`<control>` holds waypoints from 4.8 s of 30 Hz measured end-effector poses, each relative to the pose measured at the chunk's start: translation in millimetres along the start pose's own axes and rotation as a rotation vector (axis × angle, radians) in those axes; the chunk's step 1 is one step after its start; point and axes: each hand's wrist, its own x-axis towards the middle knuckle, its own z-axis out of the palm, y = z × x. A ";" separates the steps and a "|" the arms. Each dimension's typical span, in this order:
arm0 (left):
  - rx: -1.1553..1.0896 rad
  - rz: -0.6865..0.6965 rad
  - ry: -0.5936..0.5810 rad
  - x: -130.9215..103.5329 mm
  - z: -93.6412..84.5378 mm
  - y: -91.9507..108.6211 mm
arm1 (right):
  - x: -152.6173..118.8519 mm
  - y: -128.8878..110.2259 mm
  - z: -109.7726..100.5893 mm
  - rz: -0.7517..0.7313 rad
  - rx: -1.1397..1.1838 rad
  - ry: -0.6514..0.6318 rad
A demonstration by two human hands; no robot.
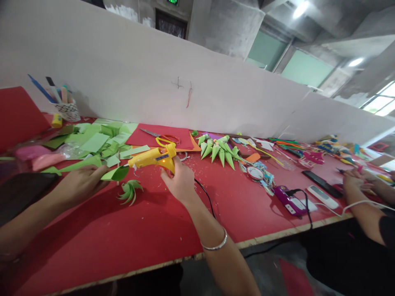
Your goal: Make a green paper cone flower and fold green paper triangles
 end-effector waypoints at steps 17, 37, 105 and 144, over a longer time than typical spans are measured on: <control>-0.070 -0.086 0.022 -2.0 1.2 -3.9 | -1.3 1.3 1.6 -0.068 -0.123 0.008; -0.006 -0.055 -0.089 0.5 -4.1 1.9 | -1.5 0.4 1.4 -0.091 -0.014 0.013; -0.031 -0.177 -0.069 -2.2 -3.6 -2.7 | 13.1 37.5 6.3 0.095 -0.292 -0.030; -0.764 -0.445 0.091 6.6 -10.8 19.3 | -0.2 -25.4 1.4 -0.437 -0.023 -0.663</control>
